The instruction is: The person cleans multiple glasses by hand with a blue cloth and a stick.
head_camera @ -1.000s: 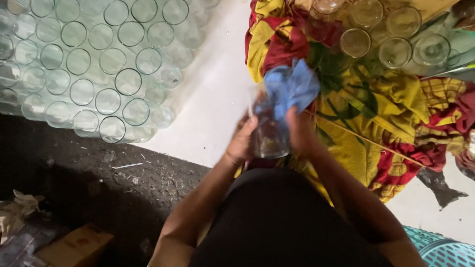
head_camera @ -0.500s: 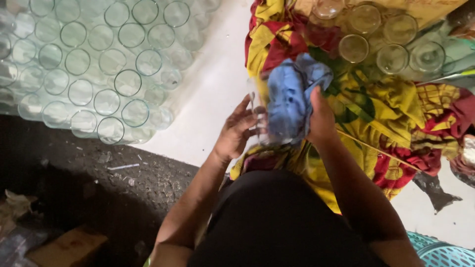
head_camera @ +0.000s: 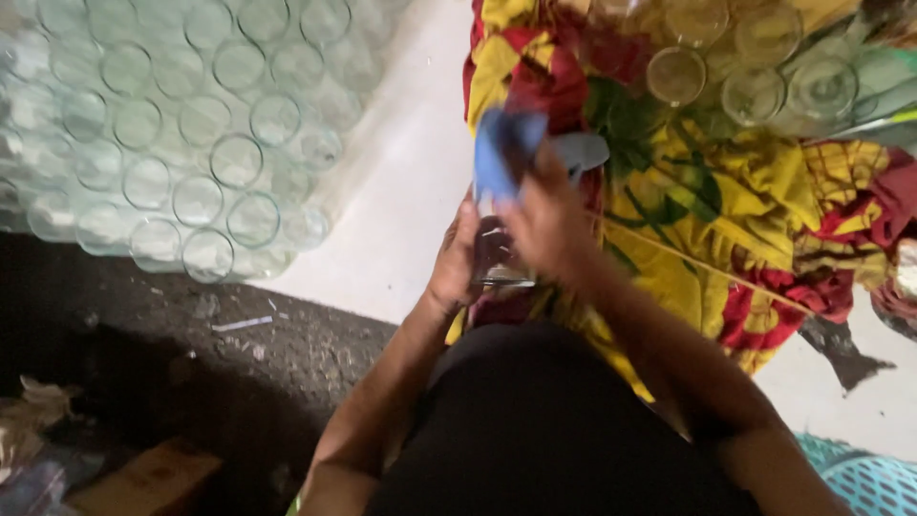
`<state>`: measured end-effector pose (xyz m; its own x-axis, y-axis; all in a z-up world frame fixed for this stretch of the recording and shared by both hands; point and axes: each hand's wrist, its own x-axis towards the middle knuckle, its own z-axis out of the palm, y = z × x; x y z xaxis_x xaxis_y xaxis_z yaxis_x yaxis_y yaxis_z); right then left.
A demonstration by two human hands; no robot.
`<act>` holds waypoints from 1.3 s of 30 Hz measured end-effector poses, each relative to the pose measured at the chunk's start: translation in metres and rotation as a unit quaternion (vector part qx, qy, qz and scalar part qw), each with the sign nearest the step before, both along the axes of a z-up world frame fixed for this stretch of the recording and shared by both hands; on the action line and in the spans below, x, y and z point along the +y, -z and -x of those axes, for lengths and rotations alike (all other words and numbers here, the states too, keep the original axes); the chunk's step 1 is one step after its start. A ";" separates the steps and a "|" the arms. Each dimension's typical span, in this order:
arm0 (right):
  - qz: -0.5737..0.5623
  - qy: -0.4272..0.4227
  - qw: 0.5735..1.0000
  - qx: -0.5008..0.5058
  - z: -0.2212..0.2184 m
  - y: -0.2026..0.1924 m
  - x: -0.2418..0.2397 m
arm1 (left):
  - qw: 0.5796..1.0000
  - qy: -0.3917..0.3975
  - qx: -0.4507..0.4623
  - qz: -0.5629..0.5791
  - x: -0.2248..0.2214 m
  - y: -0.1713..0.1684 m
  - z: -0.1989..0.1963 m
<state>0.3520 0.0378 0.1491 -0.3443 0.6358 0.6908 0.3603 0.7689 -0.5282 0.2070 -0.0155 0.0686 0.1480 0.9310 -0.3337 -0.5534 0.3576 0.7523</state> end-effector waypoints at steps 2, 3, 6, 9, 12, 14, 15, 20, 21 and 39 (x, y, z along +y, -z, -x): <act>-0.070 -0.023 0.997 -0.006 0.011 -0.017 -0.018 | 0.999 -0.035 -0.003 0.009 0.011 0.023 0.000; -0.010 -0.026 0.999 -0.036 0.008 -0.009 -0.037 | 0.996 -0.083 -0.009 -0.006 0.009 0.015 -0.004; 0.226 -0.050 0.973 0.019 -0.034 0.100 -0.026 | 0.979 -0.196 -0.017 -0.047 0.009 -0.017 -0.010; 0.568 -0.058 0.726 0.383 -0.013 0.089 -0.037 | 0.961 -0.228 0.030 -0.154 0.011 -0.038 -0.019; 0.640 -0.034 0.482 0.597 -0.006 0.062 -0.043 | 0.926 -0.195 0.151 -0.286 0.011 -0.050 -0.016; 0.631 -0.020 0.514 0.580 -0.020 0.075 -0.054 | 0.902 -0.186 0.221 -0.322 0.014 -0.061 -0.011; 0.624 -0.001 0.556 0.549 -0.027 0.085 -0.068 | 0.894 -0.201 0.238 -0.323 0.014 -0.068 -0.010; 0.592 0.048 0.674 0.439 -0.071 0.102 -0.093 | 0.915 -0.237 0.211 -0.247 0.017 -0.048 0.040; 0.542 0.025 0.726 0.423 -0.083 0.094 -0.091 | 0.919 -0.223 0.223 -0.237 0.014 -0.045 0.055; 0.293 0.292 0.844 -0.341 -0.306 0.068 -0.141 | 0.797 0.284 0.509 -0.162 -0.048 -0.048 0.080</act>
<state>0.6575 -0.1027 0.0809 -0.0449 0.9985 -0.0329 0.9615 0.0342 -0.2726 0.1273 -0.0633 0.1167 0.3824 0.8719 -0.3057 0.5831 0.0290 0.8119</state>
